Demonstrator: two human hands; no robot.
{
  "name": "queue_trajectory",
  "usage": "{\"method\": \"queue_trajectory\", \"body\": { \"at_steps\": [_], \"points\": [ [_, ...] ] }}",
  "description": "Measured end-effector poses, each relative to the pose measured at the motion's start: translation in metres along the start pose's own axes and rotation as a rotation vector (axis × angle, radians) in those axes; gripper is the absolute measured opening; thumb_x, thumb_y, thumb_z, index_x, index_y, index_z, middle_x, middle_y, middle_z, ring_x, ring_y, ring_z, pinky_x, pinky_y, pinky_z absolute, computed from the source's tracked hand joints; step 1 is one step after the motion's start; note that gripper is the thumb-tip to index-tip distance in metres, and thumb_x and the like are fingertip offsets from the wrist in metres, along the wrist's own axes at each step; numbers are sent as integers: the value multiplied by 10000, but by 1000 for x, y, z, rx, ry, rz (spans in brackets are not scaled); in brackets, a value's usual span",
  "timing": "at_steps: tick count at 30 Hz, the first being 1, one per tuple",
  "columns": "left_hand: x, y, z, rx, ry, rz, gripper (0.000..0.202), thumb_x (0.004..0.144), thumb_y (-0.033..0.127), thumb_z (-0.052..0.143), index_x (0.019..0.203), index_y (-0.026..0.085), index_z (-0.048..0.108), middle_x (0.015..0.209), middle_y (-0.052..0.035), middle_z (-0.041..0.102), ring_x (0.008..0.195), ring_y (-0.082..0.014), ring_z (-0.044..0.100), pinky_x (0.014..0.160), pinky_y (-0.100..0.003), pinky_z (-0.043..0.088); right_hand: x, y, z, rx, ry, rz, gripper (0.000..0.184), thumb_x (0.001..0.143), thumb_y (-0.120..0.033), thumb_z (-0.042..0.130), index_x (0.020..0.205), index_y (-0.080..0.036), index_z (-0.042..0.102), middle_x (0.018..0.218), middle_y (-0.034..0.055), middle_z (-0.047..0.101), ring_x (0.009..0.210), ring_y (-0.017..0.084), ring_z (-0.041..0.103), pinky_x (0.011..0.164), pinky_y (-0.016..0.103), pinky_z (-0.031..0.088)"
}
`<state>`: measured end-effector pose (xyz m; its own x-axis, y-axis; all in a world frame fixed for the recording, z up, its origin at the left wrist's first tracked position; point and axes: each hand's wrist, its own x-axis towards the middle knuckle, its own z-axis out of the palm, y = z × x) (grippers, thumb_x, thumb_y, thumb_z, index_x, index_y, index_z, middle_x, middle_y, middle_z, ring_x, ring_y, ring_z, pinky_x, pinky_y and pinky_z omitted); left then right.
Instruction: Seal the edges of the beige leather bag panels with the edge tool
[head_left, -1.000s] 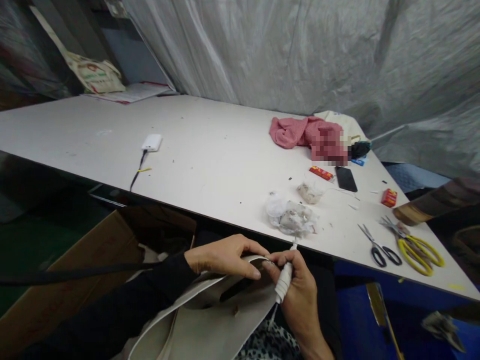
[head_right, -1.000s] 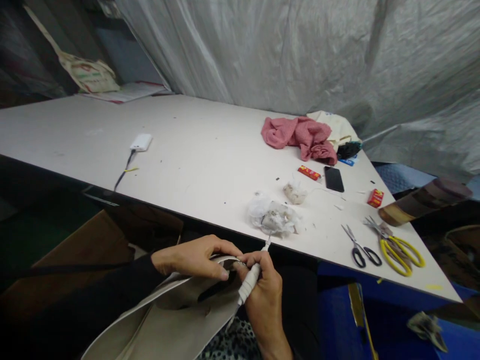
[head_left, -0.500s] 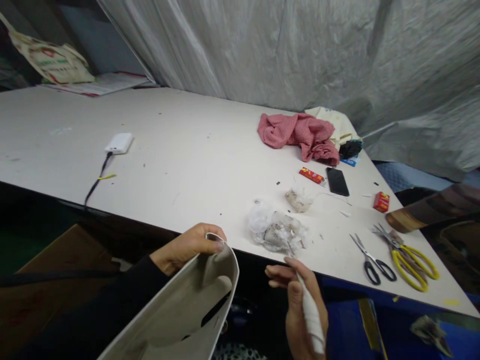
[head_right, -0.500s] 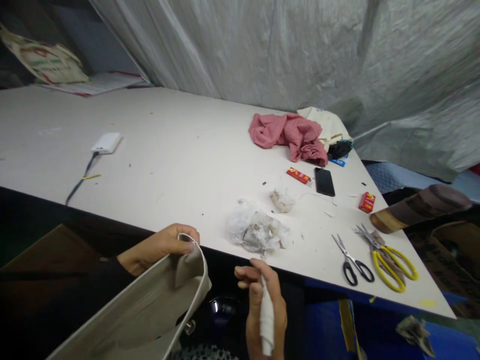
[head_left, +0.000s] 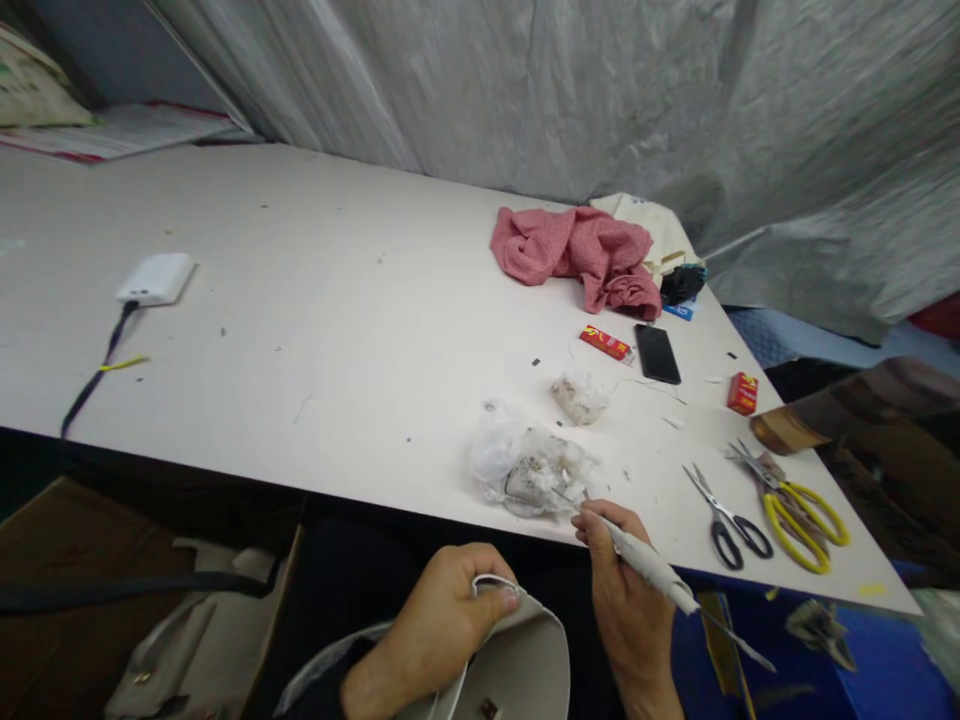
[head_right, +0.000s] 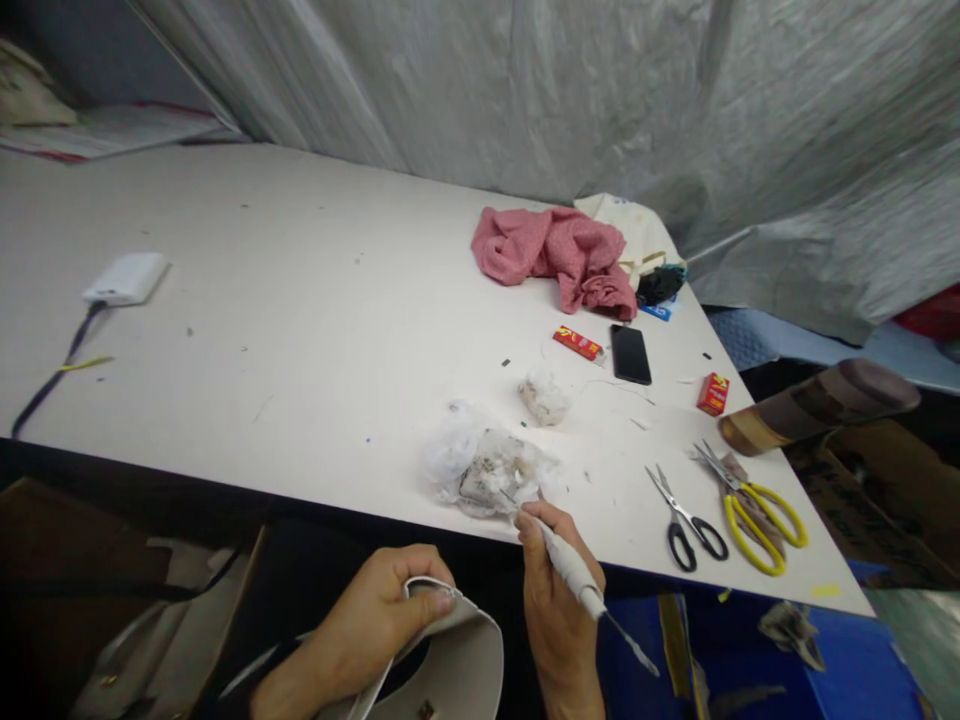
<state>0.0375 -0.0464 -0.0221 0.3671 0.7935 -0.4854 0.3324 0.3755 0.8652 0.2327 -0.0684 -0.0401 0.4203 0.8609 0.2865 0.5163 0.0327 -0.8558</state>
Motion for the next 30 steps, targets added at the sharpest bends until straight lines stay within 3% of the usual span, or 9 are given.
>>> {"method": "queue_trajectory", "body": {
  "at_steps": [8,15,22,25,27,30],
  "points": [
    [9,-3,-10,50,-87,20,134,776,256,684,800,150,763,717,-3,687,685,-160,549,637,-256,395,11,2,2,-73,-66,-121,209,1036,-391,605,1001,-212,707,862,12,745,777,167,716,727,268,563],
    [9,-1,-16,36,-84,-5,91,763,247,727,769,157,745,636,23,620,621,-146,511,610,-251,375,20,0,9,-225,-89,-252,324,1054,-457,563,961,-194,727,863,59,761,790,216,722,743,326,542],
    [2,4,-20,14,-110,-46,105,758,249,737,800,155,756,629,30,611,594,-134,501,595,-250,365,19,1,4,-199,-99,-201,312,1042,-465,577,980,-197,725,878,56,759,796,217,717,731,323,533],
    [1,3,-19,31,-102,-42,93,751,237,737,788,153,750,639,25,616,608,-135,508,600,-248,369,13,-4,-4,-100,-44,-172,280,1036,-446,588,965,-206,712,878,49,748,813,214,713,764,323,542],
    [1,2,-19,27,-100,-40,90,749,231,736,791,152,749,644,24,617,615,-136,511,602,-246,372,4,-9,-9,-3,-45,-86,285,1045,-439,569,937,-211,701,801,26,724,750,194,699,728,303,539],
    [1,0,-19,11,-95,-44,94,743,233,745,790,151,748,640,27,609,608,-131,500,593,-241,366,-15,-12,-11,173,-197,98,344,1063,-451,525,878,-211,688,661,-8,665,635,161,651,640,261,513]
  ]
}}
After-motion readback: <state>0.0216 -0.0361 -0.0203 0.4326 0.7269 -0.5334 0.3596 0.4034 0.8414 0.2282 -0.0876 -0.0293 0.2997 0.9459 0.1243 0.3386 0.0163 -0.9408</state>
